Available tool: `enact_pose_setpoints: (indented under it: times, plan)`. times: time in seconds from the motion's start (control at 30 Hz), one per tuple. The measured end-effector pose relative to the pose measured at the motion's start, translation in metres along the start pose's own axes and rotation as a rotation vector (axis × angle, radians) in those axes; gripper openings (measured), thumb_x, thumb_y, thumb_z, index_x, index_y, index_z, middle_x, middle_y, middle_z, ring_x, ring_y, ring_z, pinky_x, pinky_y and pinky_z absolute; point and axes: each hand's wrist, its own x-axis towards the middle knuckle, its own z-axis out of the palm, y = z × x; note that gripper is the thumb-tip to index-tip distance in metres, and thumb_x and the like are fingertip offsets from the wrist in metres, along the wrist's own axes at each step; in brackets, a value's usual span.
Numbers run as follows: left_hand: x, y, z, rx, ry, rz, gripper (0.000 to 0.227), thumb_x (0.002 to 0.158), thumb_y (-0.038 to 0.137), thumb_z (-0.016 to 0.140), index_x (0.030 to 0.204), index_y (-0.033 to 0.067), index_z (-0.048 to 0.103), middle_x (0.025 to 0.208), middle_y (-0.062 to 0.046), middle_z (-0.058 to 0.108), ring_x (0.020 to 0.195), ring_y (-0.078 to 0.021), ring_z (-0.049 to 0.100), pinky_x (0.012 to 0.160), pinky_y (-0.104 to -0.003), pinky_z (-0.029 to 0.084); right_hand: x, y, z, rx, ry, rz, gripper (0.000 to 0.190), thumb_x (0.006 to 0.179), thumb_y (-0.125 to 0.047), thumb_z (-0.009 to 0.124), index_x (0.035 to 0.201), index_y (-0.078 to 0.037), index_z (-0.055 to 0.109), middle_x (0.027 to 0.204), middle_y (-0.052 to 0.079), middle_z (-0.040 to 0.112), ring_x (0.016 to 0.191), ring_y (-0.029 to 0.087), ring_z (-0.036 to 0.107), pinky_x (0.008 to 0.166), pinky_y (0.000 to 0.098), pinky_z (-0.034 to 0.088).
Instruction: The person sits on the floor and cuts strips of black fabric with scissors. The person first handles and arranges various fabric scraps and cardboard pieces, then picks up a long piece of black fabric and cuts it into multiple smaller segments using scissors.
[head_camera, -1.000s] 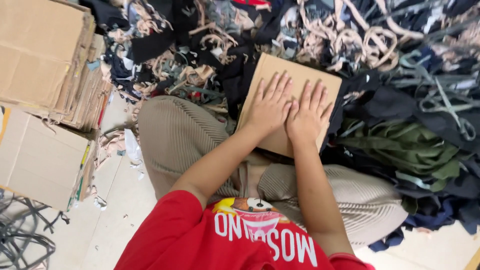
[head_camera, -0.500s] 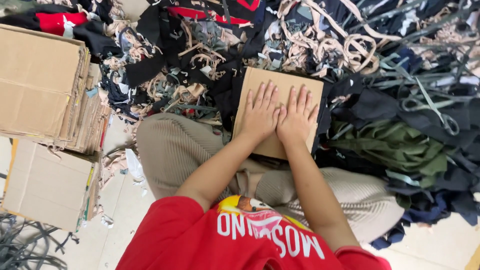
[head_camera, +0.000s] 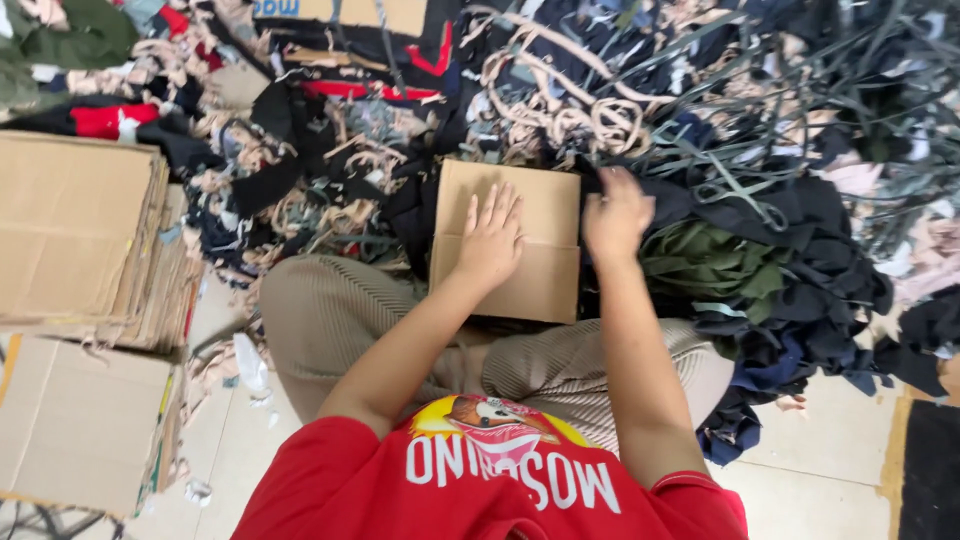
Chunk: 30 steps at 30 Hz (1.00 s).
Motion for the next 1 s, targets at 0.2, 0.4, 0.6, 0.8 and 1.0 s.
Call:
enact_pose_setpoints:
  times: [0.2,0.4,0.6,0.8,1.0]
  plan:
    - [-0.009,0.017,-0.005,-0.035,-0.068,0.066,0.061,0.1,0.037,0.056,0.153,0.0086,0.042,0.168,-0.017,0.024,0.156,-0.0356,0.017,0.126,-0.058,0.006,0.036,0.144,-0.048,-0.271,-0.334,0.322,0.032,0.089,-0.045,0.074,0.118,-0.035,0.065,0.154,-0.008,0.037,0.151,0.022,0.023,0.12,0.0587,0.016]
    - [0.003,0.049,-0.003,-0.062,-0.174,0.074,0.057,0.102,0.038,0.053,0.15,0.0085,0.046,0.166,-0.017,0.028,0.157,-0.0346,0.016,0.126,-0.057,0.002,0.008,0.118,-0.085,-0.127,-0.378,0.311,0.044,0.108,-0.062,0.043,0.126,-0.03,0.067,0.154,-0.008,0.042,0.136,0.023,0.054,0.111,0.0504,0.04]
    - [0.043,0.089,0.053,-0.173,0.157,0.364,0.036,0.098,0.035,0.061,0.124,0.0104,0.07,0.141,-0.013,0.059,0.143,-0.0347,0.044,0.122,-0.058,0.023,0.047,0.118,-0.134,0.057,-0.196,0.433,0.021,0.099,-0.012,0.063,0.12,-0.014,0.061,0.117,0.008,0.051,0.098,0.034,0.07,0.078,0.0447,0.059]
    - [0.094,0.174,0.066,-0.475,0.359,0.579,0.027,0.1,0.015,0.058,0.119,0.0017,0.072,0.122,-0.018,0.069,0.121,-0.0347,0.064,0.109,-0.046,0.048,0.066,0.169,-0.118,-0.001,-0.206,0.399,0.014,0.095,-0.02,0.07,0.106,-0.026,0.076,0.095,0.0,0.063,0.096,0.025,0.07,0.078,0.0415,0.059]
    - [0.193,0.277,0.113,-0.998,0.055,0.373,0.035,0.105,0.013,0.045,0.132,-0.0064,0.058,0.138,-0.028,0.058,0.125,-0.041,0.057,0.116,-0.041,0.044,0.064,0.196,-0.121,0.043,-0.029,0.372,0.021,0.095,-0.008,0.064,0.107,-0.017,0.079,0.097,0.011,0.07,0.1,0.035,0.07,0.087,0.0464,0.058]
